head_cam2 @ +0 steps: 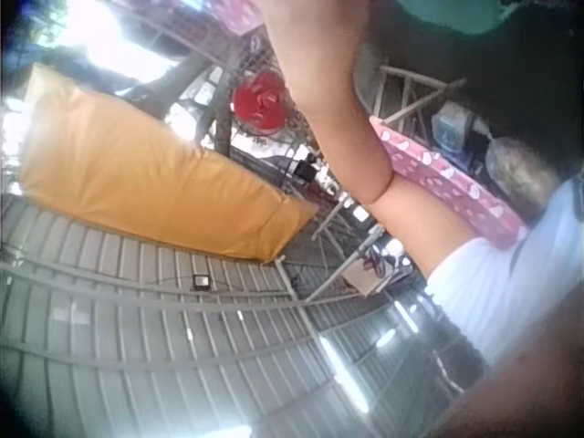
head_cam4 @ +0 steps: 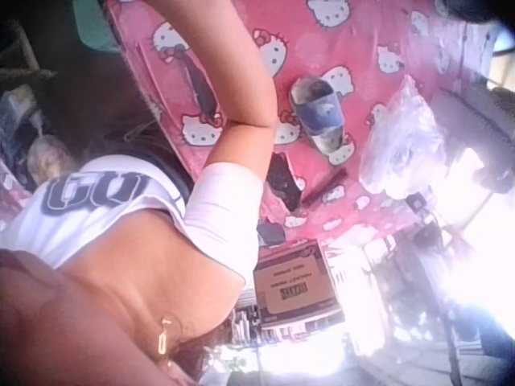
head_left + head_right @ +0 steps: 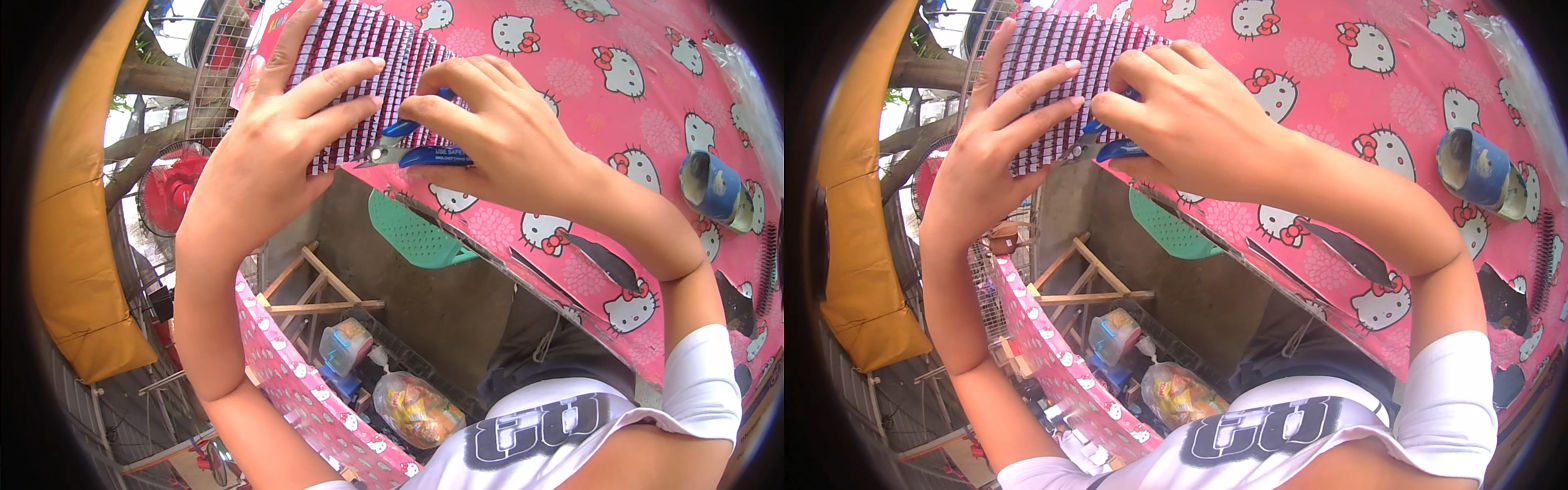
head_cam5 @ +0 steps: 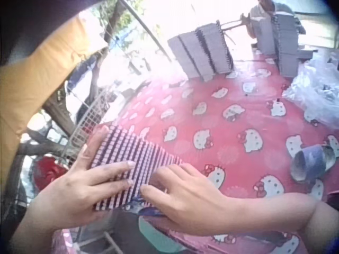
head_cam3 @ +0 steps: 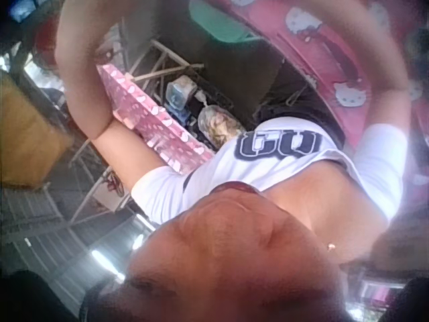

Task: The person uses pliers to cut and crimp the ends of a spiral binding wire on a stack of notebooks.

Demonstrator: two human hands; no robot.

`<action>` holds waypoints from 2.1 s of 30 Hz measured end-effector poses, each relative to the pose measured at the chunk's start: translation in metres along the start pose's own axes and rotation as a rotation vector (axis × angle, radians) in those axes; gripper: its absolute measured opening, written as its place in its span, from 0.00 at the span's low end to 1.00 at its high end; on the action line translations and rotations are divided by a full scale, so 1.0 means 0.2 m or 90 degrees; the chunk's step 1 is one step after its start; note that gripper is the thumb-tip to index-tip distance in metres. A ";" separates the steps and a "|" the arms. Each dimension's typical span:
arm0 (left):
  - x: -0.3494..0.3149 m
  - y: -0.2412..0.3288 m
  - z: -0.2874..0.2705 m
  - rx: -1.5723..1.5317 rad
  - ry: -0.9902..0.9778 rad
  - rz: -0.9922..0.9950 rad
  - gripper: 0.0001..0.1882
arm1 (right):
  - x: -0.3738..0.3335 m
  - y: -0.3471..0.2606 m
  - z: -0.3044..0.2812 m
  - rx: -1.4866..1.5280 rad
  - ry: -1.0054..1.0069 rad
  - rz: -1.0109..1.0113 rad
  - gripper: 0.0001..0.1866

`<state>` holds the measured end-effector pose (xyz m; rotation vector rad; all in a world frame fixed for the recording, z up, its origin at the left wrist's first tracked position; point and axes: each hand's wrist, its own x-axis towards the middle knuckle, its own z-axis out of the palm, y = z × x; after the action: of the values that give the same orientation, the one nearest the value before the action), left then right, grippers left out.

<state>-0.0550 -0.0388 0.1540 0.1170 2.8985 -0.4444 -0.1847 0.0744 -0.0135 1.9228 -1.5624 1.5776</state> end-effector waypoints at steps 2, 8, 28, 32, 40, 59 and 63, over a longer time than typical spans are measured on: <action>0.00 0.00 0.00 -0.017 0.000 0.001 0.32 | 0.00 0.00 0.01 0.019 -0.026 0.018 0.21; 0.02 0.02 0.02 0.030 0.005 0.015 0.28 | 0.10 0.07 -0.08 0.783 -0.475 0.730 0.24; 0.00 -0.04 -0.03 0.241 -0.087 0.069 0.27 | 0.03 0.06 -0.04 0.448 -0.381 0.485 0.22; 0.01 -0.07 0.00 0.440 -0.042 0.131 0.32 | -0.09 -0.01 -0.02 0.052 -0.088 0.119 0.22; 0.08 0.08 -0.05 0.258 -0.205 0.063 0.27 | -0.04 0.03 0.01 0.242 -0.145 0.223 0.17; 0.10 0.07 0.00 0.302 -0.189 0.093 0.23 | -0.11 0.10 0.05 0.097 -0.083 0.106 0.21; 0.12 0.08 0.00 0.318 -0.226 0.092 0.23 | 0.03 0.11 -0.05 0.548 -0.428 0.657 0.30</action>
<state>-0.0768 -0.0230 0.1445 0.2879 2.3607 -1.0339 -0.2082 0.0689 -0.0134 2.3580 -2.8150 2.4410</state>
